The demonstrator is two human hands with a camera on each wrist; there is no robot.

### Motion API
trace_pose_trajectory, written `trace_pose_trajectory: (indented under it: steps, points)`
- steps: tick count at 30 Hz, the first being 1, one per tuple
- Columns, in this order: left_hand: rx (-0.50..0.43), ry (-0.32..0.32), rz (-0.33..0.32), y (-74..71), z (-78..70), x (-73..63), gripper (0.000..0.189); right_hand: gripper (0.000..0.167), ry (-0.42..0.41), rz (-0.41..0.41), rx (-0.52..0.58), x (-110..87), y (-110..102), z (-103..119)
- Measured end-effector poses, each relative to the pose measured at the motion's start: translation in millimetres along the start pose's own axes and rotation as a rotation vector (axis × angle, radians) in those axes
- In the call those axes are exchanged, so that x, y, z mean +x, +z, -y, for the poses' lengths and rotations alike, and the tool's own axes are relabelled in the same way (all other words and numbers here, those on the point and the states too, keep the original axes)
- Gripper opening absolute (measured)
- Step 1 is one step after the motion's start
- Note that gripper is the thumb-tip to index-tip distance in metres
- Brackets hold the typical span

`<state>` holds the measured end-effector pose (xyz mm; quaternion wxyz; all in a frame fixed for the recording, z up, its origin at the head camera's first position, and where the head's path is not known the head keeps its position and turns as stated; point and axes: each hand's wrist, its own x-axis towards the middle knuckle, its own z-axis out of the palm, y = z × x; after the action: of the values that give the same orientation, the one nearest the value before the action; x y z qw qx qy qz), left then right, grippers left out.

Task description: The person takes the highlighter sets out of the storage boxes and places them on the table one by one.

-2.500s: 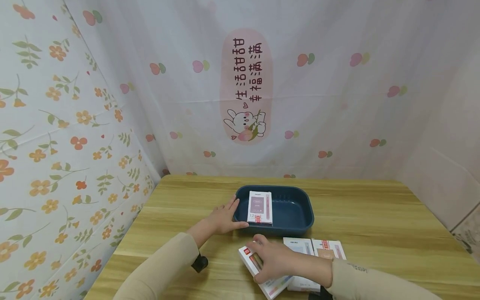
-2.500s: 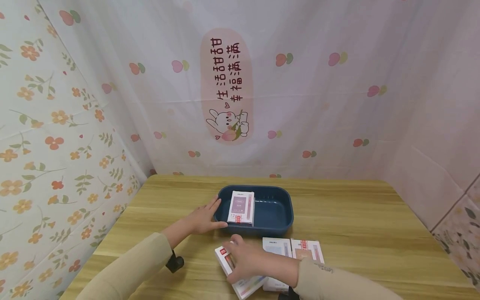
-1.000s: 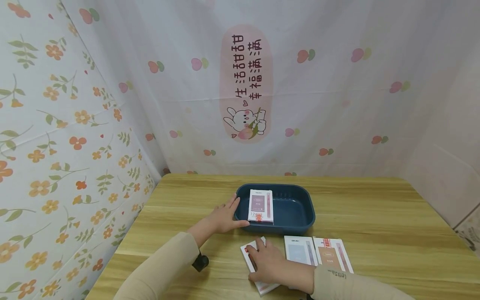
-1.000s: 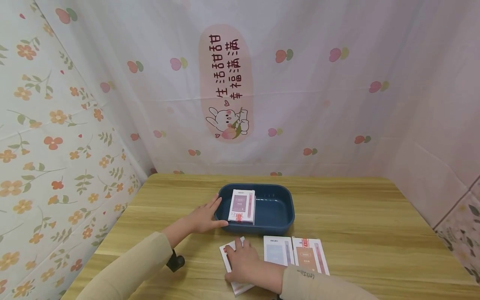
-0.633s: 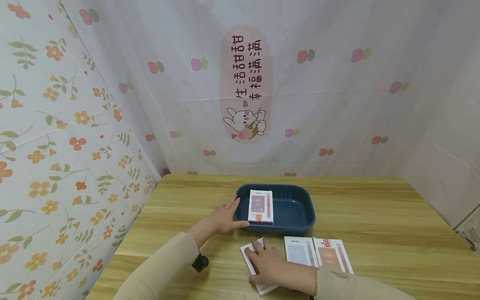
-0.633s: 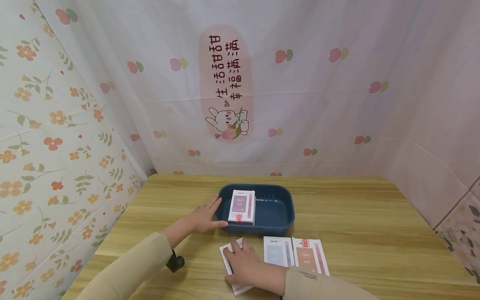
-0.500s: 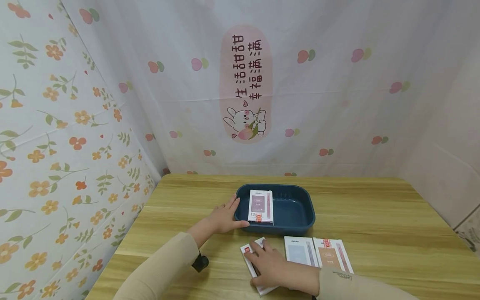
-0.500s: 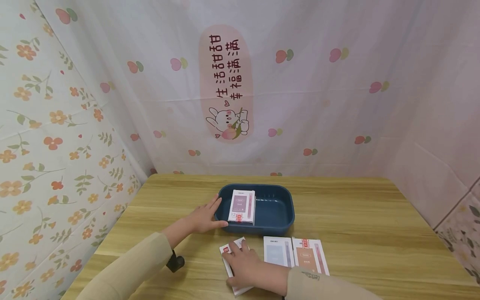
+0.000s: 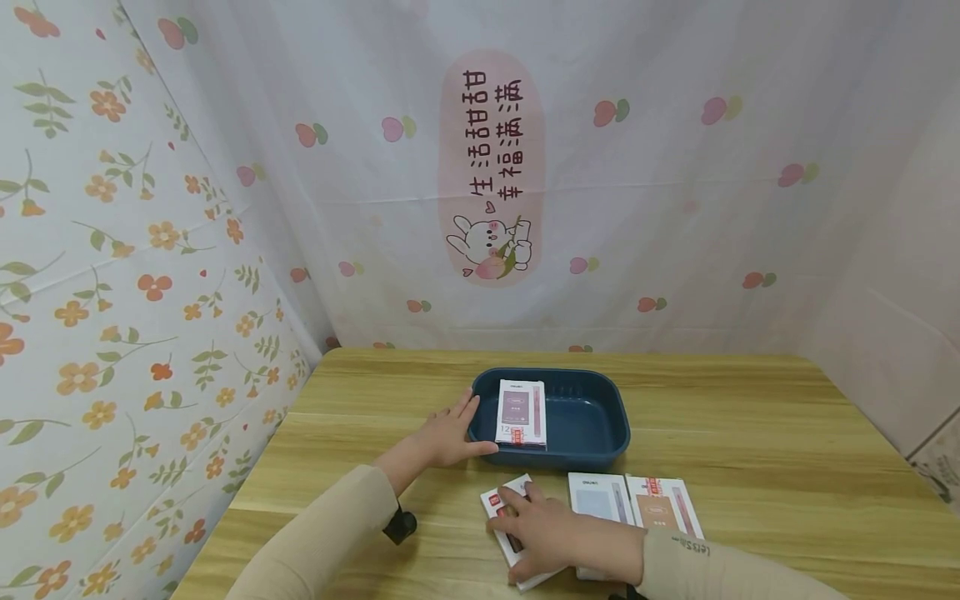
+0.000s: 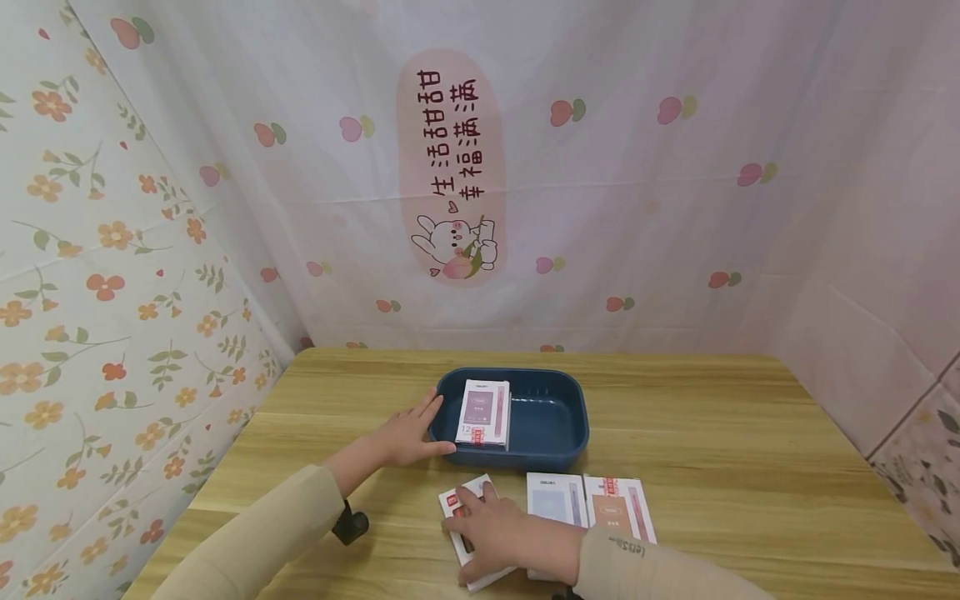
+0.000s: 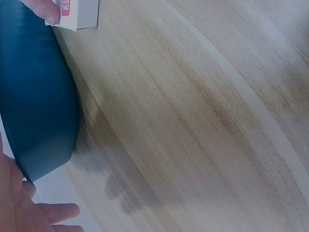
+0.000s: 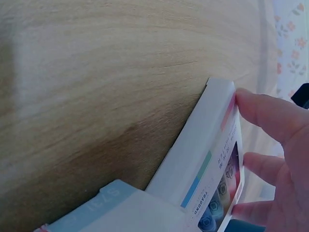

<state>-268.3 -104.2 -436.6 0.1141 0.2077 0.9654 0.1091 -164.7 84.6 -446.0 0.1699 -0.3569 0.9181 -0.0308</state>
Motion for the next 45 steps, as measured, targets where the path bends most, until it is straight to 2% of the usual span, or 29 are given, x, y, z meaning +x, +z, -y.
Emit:
trace_pose_trajectory:
  steps: [6,14,17,27,38,45]
  points:
    - [0.0,-0.004,0.005,0.5,0.1,0.2,0.096,0.061,0.057,-0.02,0.02,-1.4,-3.0,2.5]
    - [-0.006,-0.001,-0.005,1.7,1.6,0.2,0.097,0.067,0.117,-0.118,-0.058,-4.6,-0.3,6.2]
    - [-0.007,0.001,-0.006,1.5,1.4,-0.5,0.096,0.068,0.143,-0.132,-0.078,-4.6,1.1,6.9]
    - [-0.009,-0.003,-0.004,1.6,0.8,-0.2,0.096,0.07,0.266,-0.076,-0.061,-4.1,-1.2,7.1]
    - [-0.012,-0.009,0.008,0.9,0.1,0.0,0.095,0.071,0.317,-0.085,-0.066,-2.0,0.5,5.5]
    - [-0.006,-0.011,0.011,1.9,1.1,1.2,0.097,0.069,0.37,-0.051,-0.065,-0.7,-2.8,1.1]
